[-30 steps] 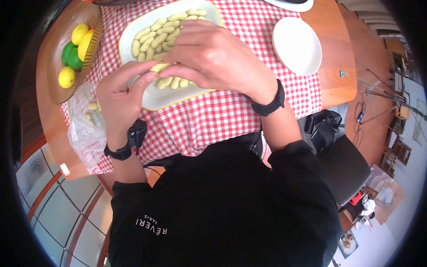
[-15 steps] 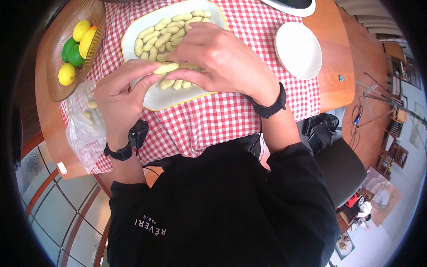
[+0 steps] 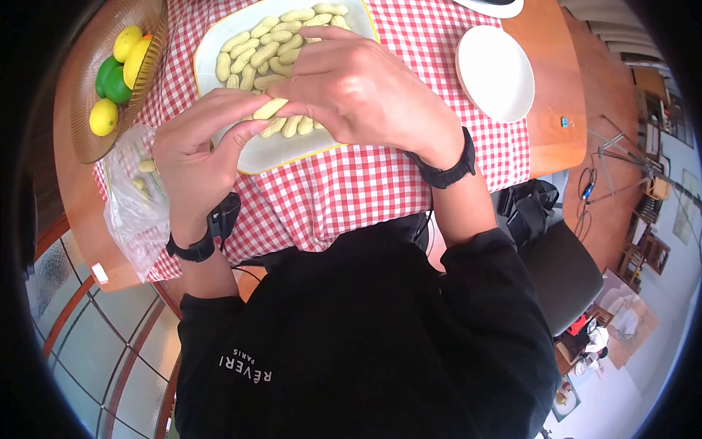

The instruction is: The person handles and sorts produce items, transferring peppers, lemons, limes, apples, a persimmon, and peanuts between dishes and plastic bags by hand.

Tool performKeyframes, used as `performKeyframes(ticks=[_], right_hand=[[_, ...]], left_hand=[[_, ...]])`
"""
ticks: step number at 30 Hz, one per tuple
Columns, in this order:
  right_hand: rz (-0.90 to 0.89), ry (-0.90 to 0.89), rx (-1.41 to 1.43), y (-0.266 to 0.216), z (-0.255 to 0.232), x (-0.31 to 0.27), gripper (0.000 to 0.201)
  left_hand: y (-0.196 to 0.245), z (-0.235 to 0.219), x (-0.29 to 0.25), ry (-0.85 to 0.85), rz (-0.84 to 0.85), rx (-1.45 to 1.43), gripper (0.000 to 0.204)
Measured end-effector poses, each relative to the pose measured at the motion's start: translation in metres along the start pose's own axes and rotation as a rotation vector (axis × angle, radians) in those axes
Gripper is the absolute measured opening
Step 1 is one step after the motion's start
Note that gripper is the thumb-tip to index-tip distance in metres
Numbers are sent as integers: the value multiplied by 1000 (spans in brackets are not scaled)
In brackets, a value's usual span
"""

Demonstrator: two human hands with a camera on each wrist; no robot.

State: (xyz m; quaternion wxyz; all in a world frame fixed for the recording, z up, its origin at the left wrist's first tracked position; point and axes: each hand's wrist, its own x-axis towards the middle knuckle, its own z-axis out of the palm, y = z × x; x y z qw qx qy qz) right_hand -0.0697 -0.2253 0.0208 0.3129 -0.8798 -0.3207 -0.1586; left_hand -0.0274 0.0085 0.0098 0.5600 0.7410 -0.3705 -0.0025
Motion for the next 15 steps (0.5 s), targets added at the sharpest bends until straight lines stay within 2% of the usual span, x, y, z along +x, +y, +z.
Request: performKeyframes(ticks=[7,9,15], right_hand=[[15,-36,19,-2,-3,3,24],[45,-60,32,-3,-5,3,24],[79,21,109,0,-9,3,24]], left_hand=[[6,-2,0,1,-79,-1,24],[4,-2,0,20,-40,10,24],[0,-2,4,23,-24,8,23]])
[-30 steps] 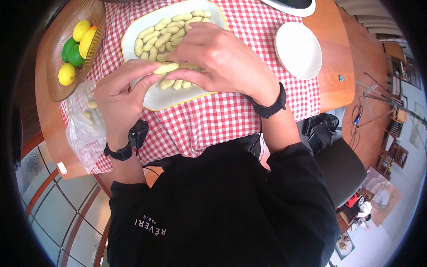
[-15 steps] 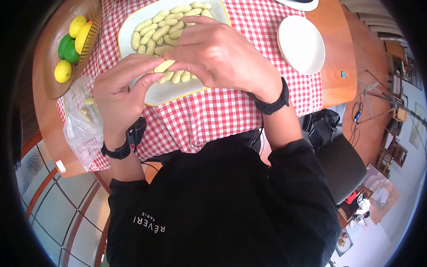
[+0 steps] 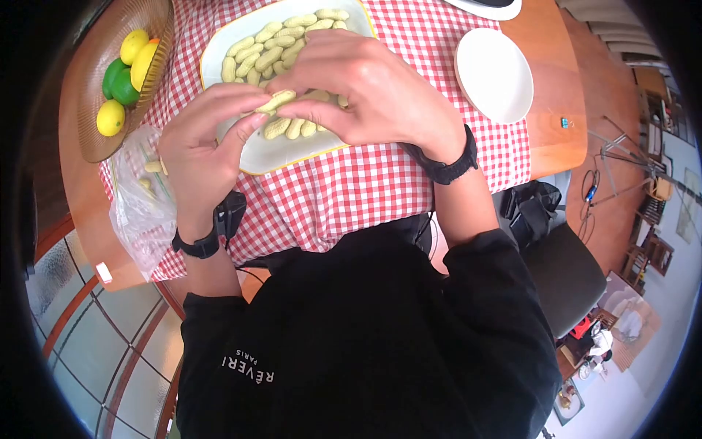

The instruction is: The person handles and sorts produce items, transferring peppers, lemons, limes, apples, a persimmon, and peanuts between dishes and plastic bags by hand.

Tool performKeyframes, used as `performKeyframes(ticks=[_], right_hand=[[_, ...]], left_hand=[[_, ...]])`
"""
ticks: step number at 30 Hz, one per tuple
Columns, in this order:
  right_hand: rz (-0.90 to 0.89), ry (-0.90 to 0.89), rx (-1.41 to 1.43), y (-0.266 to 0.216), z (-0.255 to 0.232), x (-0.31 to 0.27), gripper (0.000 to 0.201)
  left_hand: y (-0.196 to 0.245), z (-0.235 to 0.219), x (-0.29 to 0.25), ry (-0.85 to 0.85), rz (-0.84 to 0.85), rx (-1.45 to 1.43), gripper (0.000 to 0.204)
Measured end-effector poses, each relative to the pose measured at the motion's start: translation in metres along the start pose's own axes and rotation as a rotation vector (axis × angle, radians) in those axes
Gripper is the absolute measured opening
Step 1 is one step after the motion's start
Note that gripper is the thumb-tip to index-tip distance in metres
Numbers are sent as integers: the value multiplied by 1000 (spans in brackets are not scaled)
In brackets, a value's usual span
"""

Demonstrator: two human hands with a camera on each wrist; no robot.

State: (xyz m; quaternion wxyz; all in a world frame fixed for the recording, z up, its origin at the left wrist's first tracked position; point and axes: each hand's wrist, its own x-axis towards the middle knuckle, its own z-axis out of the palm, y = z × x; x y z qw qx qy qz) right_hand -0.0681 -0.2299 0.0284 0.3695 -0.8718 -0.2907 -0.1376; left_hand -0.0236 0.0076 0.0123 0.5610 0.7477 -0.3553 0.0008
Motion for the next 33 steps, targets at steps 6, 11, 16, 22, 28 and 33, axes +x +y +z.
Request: performKeyframes(ticks=[6,11,16,22,28,33], right_hand=[[-11,21,-8,1,3,-1,23],[-32,38,-29,1,5,2,23],[-35,66,7,-2,6,1,25],[-48,48,-19,2,6,1,25],[16,43,-42,4,3,-2,23],[-45,39,-55,9,11,-5,23]], left_hand=[[2,4,-3,1,-25,-30,24],[0,3,-4,-10,-105,-39,24],[-2,6,-7,-19,-115,-62,25],[0,3,-5,-15,-109,-86,24],[1,3,-1,-15,-37,15,23],[5,1,-2,-8,-23,62,20]])
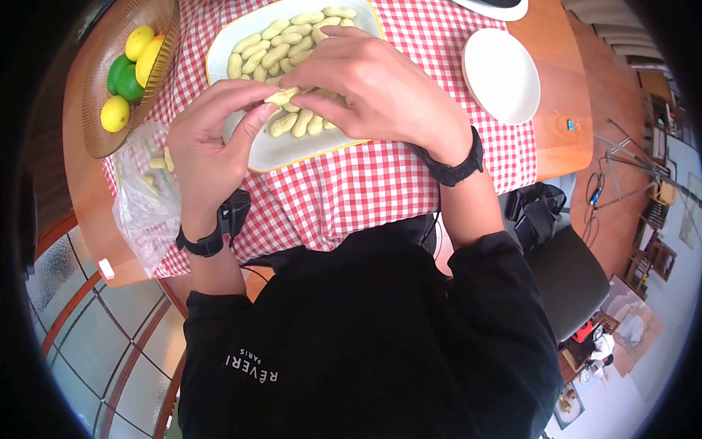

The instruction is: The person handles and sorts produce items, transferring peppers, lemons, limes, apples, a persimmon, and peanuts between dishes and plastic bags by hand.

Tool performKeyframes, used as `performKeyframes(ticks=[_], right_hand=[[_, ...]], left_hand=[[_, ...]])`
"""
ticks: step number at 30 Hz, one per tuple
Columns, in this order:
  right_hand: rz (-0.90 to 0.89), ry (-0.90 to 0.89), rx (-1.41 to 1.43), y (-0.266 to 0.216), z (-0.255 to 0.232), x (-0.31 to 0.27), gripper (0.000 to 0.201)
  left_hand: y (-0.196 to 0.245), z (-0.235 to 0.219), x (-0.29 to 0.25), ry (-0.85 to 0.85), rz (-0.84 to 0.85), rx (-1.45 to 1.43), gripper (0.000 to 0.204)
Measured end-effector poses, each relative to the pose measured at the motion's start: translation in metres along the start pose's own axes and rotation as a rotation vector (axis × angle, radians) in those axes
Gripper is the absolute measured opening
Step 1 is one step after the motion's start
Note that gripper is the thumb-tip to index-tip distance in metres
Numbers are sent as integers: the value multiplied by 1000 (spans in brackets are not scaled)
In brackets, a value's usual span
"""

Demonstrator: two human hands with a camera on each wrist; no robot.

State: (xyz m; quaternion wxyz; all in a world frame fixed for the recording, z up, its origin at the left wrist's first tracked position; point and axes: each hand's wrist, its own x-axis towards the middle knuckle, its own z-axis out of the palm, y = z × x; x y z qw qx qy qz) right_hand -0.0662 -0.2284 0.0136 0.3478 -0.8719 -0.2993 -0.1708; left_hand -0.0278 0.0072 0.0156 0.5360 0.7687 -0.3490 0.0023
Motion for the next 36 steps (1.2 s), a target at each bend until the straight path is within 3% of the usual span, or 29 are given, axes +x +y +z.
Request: performKeyframes(ticks=[2,5,9,11,15,17,18,21,24,36], right_hand=[[-14,-11,-19,-2,-1,1,23],[23,-24,18,-3,-3,5,25],[8,35,92,-4,-1,2,27],[39,-74,102,-6,-7,2,32],[65,-43,43,-7,-10,1,28],[72,-12,72,-6,-9,0,26],[63,-8,63,-5,-9,0,24],[79,-2,40,-6,-9,-1,19],[149,-67,47,-8,-13,1,18],[155,-191,17,-8,-12,1,32]], left_hand=[[6,-2,1,-64,-102,-10,18],[7,-1,4,-21,-34,95,19],[5,-1,-1,-10,-106,82,20],[7,0,-5,28,-205,56,20],[5,-6,-2,3,-104,253,22],[2,-9,-1,-198,110,475,24],[4,-8,-3,-288,41,455,25],[14,-1,-5,-349,82,504,28],[15,0,-7,-378,66,516,30],[13,-3,-5,-464,2,493,30]])
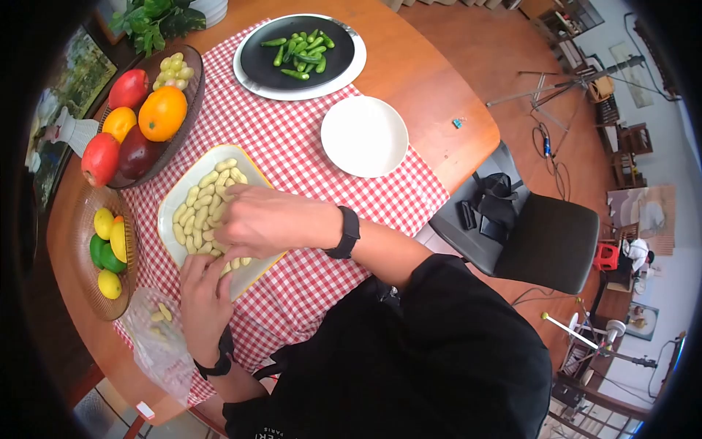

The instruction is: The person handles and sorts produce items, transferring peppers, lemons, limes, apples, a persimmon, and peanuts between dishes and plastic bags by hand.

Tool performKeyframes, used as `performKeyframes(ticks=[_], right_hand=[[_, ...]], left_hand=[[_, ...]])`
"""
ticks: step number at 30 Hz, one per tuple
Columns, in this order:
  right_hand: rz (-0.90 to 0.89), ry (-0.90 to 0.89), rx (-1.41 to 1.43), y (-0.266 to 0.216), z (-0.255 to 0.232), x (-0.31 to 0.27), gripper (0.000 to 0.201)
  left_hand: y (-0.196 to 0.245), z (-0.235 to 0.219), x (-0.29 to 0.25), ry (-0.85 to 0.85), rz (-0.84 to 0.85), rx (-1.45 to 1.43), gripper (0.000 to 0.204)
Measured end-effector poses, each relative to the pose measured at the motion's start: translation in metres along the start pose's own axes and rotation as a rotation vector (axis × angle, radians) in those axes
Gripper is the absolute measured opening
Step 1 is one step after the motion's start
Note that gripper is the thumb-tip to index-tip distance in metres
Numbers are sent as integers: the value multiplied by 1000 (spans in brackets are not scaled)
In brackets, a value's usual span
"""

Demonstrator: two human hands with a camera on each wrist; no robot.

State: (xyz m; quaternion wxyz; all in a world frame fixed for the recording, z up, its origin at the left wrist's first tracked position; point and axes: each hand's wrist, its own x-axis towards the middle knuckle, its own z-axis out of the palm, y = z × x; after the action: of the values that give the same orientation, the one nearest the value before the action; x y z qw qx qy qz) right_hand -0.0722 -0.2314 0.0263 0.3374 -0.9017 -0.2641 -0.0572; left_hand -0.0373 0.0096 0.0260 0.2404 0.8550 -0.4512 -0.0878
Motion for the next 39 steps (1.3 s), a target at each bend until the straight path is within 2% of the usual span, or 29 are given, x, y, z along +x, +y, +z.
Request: performKeyframes(ticks=[5,8,11,13,15,17,20,23,30,33,35,39], right_hand=[[-20,-28,32,-2,7,-1,31],[-41,29,39,0,5,0,25],[42,-45,11,-3,4,-3,19],[121,-159,-36,-6,4,-4,16],[122,-186,-35,-5,4,-5,12],[87,-57,-85,-2,2,-6,8],[152,-37,-166,3,-1,-3,5],[208,-36,-115,-1,0,-3,8],[142,-163,-129,3,7,-4,9],[160,-204,-166,5,10,-5,6],[111,-5,-218,8,11,-6,4],[113,6,-243,2,3,-1,4]], left_hand=[[2,2,1,56,10,-5,29],[3,2,3,91,-7,-74,29],[4,1,3,105,-38,-161,28],[3,1,2,119,-39,-187,27],[2,2,2,90,-13,-201,22],[1,3,2,90,-4,-181,19],[-2,1,2,74,-29,-120,17],[-1,0,1,66,-36,-71,17],[-7,4,4,153,103,-92,21],[4,0,5,163,17,-35,15],[2,1,1,134,12,-20,13],[-6,2,2,118,28,15,15]])
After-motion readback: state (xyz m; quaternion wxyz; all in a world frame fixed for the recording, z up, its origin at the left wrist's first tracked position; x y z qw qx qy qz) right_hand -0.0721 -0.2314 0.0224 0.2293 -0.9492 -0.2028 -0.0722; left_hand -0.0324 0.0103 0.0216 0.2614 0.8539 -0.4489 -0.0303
